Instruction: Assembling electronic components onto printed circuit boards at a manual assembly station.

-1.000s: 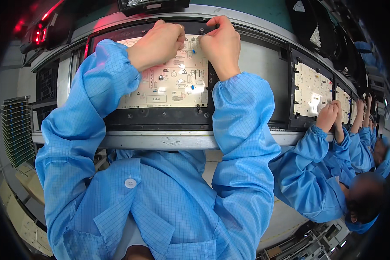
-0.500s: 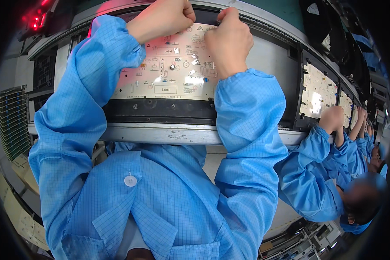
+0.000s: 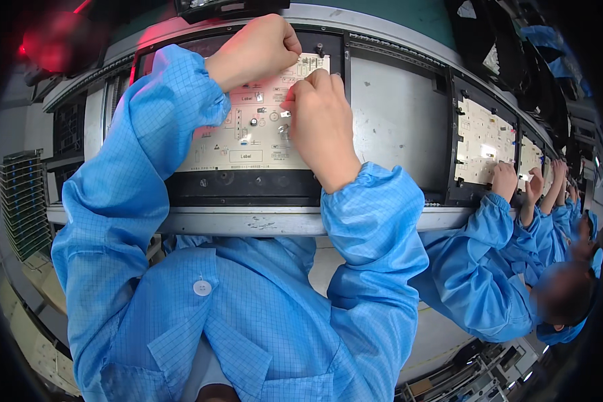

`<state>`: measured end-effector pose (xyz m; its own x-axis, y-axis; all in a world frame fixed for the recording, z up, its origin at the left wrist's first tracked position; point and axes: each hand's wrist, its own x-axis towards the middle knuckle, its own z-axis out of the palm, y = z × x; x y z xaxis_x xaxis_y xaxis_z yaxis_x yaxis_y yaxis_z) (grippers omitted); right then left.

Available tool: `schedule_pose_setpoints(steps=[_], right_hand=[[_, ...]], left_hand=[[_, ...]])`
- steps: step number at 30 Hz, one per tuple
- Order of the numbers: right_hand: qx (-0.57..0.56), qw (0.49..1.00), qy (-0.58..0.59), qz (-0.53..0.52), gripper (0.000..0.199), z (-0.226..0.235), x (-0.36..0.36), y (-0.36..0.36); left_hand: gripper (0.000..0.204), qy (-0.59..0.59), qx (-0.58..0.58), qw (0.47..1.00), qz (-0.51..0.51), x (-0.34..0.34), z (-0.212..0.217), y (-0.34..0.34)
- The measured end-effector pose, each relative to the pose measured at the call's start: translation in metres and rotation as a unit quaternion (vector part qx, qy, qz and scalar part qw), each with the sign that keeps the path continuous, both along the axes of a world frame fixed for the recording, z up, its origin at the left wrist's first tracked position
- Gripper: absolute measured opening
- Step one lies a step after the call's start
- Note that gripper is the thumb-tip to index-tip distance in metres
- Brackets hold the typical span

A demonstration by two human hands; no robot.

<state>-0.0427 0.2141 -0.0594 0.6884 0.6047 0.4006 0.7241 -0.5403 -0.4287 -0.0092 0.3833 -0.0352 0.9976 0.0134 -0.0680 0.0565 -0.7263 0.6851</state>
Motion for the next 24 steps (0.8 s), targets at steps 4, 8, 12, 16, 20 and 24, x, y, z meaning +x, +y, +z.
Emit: schedule_pose_setpoints(steps=[4, 8, 12, 16, 20, 24], right_hand=[[0.072, 0.996, 0.044, -0.022, 0.007, -0.008, 0.015, -0.015], [0.160, 0.976, 0.104, -0.105, 0.002, 0.003, 0.029, -0.029], [0.193, 0.959, 0.147, -0.146, 0.002, 0.012, 0.029, -0.032], [0.231, 0.950, 0.136, -0.162, 0.004, 0.005, 0.036, -0.037], [0.233, 0.943, 0.152, -0.180, 0.007, 0.005, 0.039, -0.038], [0.233, 0.943, 0.165, -0.173, 0.009, 0.002, 0.048, -0.038]], left_hand=[[0.016, 0.053, 0.030, 0.998, -0.006, 0.007, 0.008, -0.013], [0.016, 0.026, 0.037, 0.999, -0.014, 0.010, 0.003, -0.012], [0.015, 0.022, 0.035, 0.999, -0.011, 0.014, -0.001, -0.008], [0.013, 0.075, 0.016, 0.997, 0.000, 0.016, 0.013, -0.017], [0.016, 0.074, 0.008, 0.997, 0.028, 0.016, 0.017, -0.022], [0.017, -0.010, 0.070, 0.997, 0.019, 0.022, -0.003, -0.027]])
